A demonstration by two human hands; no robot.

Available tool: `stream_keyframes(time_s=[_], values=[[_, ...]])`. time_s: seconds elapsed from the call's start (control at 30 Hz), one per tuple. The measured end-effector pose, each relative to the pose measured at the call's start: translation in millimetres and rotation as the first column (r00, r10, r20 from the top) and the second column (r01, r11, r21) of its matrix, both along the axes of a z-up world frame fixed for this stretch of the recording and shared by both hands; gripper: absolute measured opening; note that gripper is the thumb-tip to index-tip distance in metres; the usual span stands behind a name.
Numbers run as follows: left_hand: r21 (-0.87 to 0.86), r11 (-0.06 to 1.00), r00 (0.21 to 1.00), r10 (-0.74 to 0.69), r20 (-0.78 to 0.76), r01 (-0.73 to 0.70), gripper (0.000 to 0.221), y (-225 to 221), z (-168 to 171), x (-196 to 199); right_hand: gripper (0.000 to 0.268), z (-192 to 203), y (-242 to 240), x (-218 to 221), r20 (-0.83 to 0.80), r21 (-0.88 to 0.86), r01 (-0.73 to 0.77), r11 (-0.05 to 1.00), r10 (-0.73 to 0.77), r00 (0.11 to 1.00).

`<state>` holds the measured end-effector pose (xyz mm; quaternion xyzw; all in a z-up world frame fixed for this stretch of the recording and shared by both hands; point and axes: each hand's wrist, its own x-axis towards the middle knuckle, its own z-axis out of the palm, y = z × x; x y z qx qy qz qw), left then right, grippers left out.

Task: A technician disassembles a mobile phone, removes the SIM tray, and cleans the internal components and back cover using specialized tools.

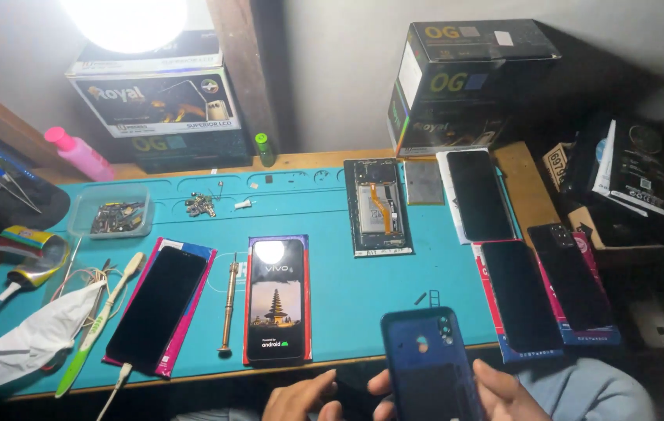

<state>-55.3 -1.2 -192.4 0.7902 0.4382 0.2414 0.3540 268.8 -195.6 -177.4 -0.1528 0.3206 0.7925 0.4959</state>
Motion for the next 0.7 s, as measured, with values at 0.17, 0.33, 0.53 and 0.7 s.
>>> stream_keyframes(time_s=[0.17,0.33,0.53,0.7], values=[[0.111,0.981,0.953,0.121,0.278,-0.157,0.020,-9,102,61,0.077,235,134,-75,0.451,-0.141,0.154,0.978,-0.075,0.890],[0.150,0.987,0.974,-0.091,0.207,0.060,0.020,7,118,93,0.067,248,117,-55,0.877,-0.191,0.378,0.906,-0.016,0.480],[0.176,0.934,0.941,-0.329,0.081,0.312,0.012,26,121,159,0.066,188,52,-33,0.980,-0.102,0.572,0.814,0.180,-0.082],[0.222,0.935,0.957,-0.247,-0.155,0.277,0.015,26,96,191,0.046,156,20,-19,0.910,0.021,0.612,0.791,0.239,-0.340]])
